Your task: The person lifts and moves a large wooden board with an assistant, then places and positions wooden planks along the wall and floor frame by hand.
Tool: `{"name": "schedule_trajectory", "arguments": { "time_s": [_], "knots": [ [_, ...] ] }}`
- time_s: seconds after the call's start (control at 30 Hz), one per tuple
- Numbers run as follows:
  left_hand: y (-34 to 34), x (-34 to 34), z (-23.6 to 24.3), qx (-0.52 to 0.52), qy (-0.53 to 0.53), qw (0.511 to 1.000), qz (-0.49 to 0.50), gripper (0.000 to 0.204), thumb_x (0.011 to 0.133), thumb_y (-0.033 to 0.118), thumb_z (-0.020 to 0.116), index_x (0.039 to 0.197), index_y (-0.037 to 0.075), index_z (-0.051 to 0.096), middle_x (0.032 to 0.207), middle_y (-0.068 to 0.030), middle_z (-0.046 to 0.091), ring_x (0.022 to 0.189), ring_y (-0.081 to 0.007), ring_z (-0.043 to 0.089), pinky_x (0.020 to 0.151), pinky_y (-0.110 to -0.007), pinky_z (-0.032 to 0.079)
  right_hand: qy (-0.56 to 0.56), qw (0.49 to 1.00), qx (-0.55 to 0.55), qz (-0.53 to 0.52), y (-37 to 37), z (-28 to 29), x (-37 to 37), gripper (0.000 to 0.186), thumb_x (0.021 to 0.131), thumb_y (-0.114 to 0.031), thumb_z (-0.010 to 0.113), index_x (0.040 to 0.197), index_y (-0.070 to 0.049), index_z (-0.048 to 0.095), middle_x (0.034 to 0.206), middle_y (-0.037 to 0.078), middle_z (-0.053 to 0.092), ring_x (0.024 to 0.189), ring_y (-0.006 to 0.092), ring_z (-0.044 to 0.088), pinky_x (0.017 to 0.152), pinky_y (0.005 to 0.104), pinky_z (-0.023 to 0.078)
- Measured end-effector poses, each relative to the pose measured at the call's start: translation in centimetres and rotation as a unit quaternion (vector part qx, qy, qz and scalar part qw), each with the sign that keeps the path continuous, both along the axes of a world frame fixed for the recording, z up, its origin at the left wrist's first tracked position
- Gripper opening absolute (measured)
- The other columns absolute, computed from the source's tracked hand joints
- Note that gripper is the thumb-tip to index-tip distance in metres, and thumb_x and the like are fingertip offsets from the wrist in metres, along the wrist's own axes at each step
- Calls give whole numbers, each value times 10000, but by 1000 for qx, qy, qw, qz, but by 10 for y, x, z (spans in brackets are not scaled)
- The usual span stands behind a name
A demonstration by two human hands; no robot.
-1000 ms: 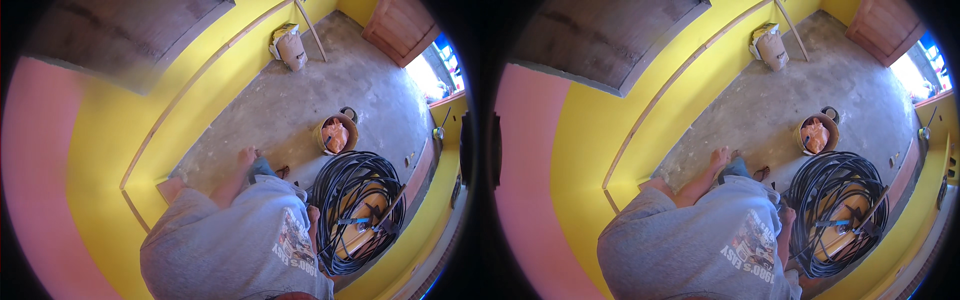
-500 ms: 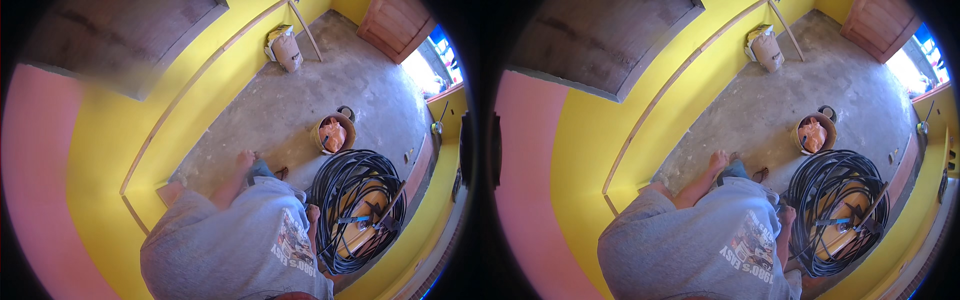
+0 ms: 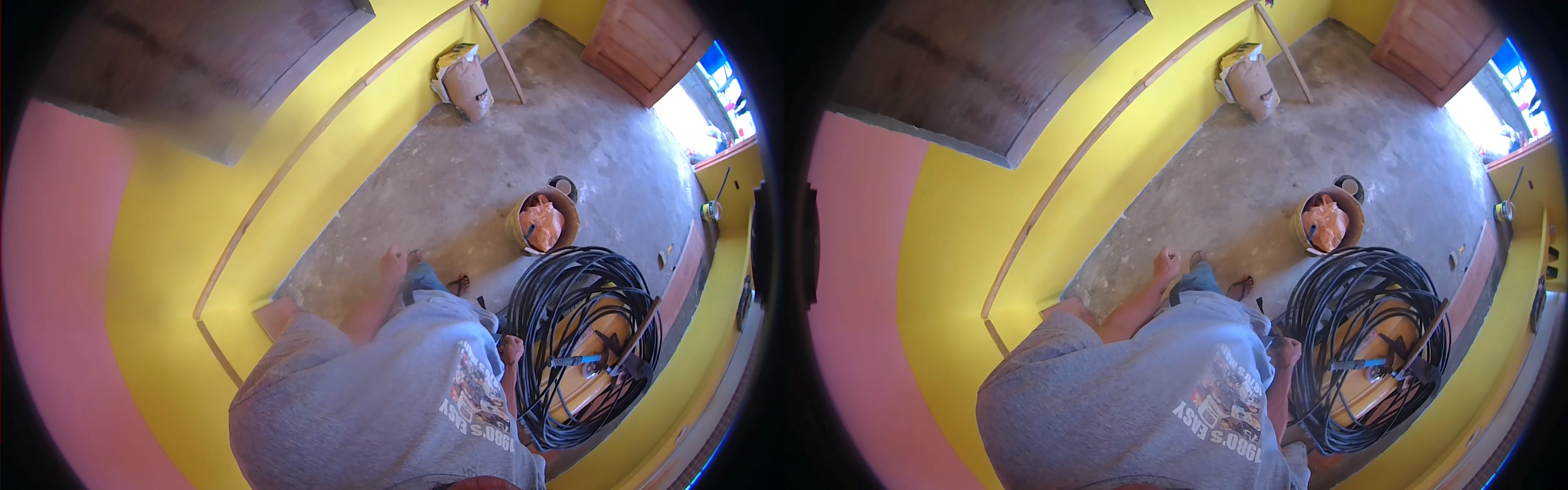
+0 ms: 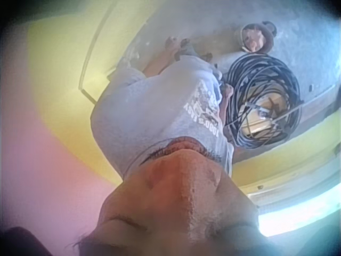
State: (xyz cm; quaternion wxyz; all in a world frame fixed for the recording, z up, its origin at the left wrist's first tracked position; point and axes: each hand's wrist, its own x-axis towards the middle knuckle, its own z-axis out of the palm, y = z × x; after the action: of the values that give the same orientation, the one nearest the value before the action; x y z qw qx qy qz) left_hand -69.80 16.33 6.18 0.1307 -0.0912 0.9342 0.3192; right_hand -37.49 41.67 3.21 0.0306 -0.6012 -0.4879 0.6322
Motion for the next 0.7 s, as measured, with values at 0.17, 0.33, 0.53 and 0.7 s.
{"name": "schedule_trajectory", "arguments": {
  "time_s": [0.17, 0.33, 0.53, 0.7],
  "knots": [
    [6, 0, 3, 19, -10, 1000, -14, 203, 685, 224, 505, 763, 45, 560, 733, -126, 584, 708, -237, 569, 638, -328, 434, -14, 999, 10, 27, 1, -9, 6, 194, 672, -126, 533, 794, 17, 491, 628, 94, 512, 449, 153, 496, 384, 260, 413],
    [14, -5, 24, 7, -36, 999, -38, 243, 698, 259, 486, 766, 40, 567, 754, -140, 583, 731, -246, 565, 658, -336, 431, -7, 999, 14, 28, -5, 10, -6, 184, 668, -127, 548, 778, 3, 479, 620, 81, 500, 445, 134, 480, 378, 257, 401],
    [22, -6, 25, -12, -25, 999, -32, 247, 696, 267, 474, 763, 51, 575, 777, -140, 582, 754, -259, 558, 666, -349, 425, 17, 999, 46, -1, -9, 9, -4, 142, 659, -106, 543, 711, 6, 475, 568, 67, 482, 421, 118, 454, 381, 248, 380],
    [18, -9, 11, -12, 15, 999, -46, 180, 691, 208, 489, 770, 73, 578, 783, -121, 587, 760, -245, 560, 672, -329, 428, -10, 997, 77, -6, -5, -1, -3, 129, 651, -73, 523, 730, 14, 470, 561, 68, 471, 406, 120, 432, 363, 248, 358]
  ]
}}
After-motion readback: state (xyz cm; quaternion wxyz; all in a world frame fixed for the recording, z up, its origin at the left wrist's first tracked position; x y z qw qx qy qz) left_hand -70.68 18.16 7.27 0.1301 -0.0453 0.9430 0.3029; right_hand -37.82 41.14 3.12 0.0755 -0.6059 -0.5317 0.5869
